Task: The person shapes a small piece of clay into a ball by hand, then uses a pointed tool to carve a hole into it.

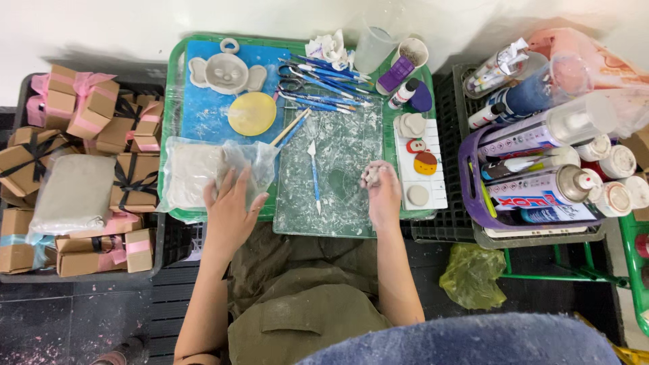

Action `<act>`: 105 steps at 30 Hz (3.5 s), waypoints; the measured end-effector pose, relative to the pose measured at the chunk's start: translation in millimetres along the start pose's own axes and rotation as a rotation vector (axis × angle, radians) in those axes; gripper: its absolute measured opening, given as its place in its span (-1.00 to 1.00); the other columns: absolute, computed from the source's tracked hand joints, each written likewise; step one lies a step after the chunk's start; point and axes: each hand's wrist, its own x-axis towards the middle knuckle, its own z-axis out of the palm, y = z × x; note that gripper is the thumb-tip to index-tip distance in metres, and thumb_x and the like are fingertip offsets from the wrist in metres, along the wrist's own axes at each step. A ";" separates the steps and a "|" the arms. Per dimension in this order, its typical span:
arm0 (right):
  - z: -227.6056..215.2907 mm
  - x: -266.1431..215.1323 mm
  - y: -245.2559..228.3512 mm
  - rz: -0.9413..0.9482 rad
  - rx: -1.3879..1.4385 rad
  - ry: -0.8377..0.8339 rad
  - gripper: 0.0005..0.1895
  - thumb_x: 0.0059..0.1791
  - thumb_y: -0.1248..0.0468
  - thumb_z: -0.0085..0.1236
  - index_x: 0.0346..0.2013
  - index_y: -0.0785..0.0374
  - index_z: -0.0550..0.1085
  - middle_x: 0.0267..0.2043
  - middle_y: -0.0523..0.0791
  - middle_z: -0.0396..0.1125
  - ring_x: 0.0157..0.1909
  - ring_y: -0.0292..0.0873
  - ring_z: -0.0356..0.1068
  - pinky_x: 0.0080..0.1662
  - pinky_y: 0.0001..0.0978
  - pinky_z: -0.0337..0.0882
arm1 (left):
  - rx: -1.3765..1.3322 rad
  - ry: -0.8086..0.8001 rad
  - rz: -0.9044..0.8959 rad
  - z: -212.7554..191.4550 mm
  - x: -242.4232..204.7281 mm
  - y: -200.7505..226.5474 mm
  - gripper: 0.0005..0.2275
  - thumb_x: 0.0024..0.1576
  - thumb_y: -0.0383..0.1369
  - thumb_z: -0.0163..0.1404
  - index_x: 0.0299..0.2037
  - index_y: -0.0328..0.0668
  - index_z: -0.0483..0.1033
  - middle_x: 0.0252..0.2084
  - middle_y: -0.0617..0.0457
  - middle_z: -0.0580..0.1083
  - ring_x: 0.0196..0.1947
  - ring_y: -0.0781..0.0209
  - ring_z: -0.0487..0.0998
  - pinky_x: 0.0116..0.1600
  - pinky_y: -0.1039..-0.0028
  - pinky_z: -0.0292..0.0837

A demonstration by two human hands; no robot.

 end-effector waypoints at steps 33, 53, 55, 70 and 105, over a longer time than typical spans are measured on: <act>-4.9 -33.9 3.4 0.301 1.062 0.065 -0.42 0.22 -0.15 -0.20 -0.54 0.13 0.26 -0.68 -0.22 0.08 -0.68 -0.30 0.04 -0.67 -0.48 0.04 | -0.127 -0.042 0.467 68.7 5.6 77.8 -0.73 0.18 -0.18 0.06 0.04 0.00 0.52 0.20 0.08 0.47 0.28 0.08 0.38 0.31 0.05 0.15; 18.7 -41.9 12.6 0.172 0.678 -0.027 -0.36 0.26 -0.21 -0.40 -0.23 0.24 0.43 -0.34 -0.08 0.31 -0.39 -0.21 0.32 -0.37 -0.40 0.27 | -0.264 0.063 0.259 47.5 25.2 84.0 -0.74 0.20 -0.26 0.08 0.02 -0.18 0.50 0.14 -0.08 0.47 0.21 -0.11 0.42 0.27 0.06 0.21; 22.2 -38.2 10.7 0.447 0.659 0.303 -0.32 0.17 -0.19 -0.52 -0.47 0.28 0.30 -0.30 -0.04 0.37 -0.46 -0.20 0.29 -0.40 -0.44 0.23 | -0.648 -0.031 0.217 57.8 14.7 94.8 -0.79 0.28 -0.32 0.01 0.07 -0.15 0.51 0.17 -0.04 0.52 0.24 -0.07 0.48 0.34 0.14 0.28; 38.3 -40.1 -18.3 0.563 0.596 0.395 -0.65 0.14 0.22 -0.41 -0.30 0.09 0.43 -0.37 -0.15 0.42 -0.54 -0.30 0.21 -0.57 -0.62 0.05 | -0.425 0.136 0.059 55.2 28.6 63.2 -0.68 0.34 -0.26 -0.17 0.20 -0.22 0.43 0.05 -0.14 0.49 0.01 -0.03 0.52 0.15 0.17 0.38; 47.9 -35.0 -3.4 0.226 0.367 0.052 -0.57 0.20 0.03 -0.25 -0.50 0.09 0.34 -0.59 -0.25 0.11 -0.56 -0.36 0.08 -0.45 -0.44 0.09 | -1.310 -0.189 -0.050 121.7 19.2 57.4 -0.61 0.45 -0.21 -0.38 0.13 -0.31 0.46 -0.06 0.01 0.54 -0.21 0.31 0.50 -0.06 0.47 0.43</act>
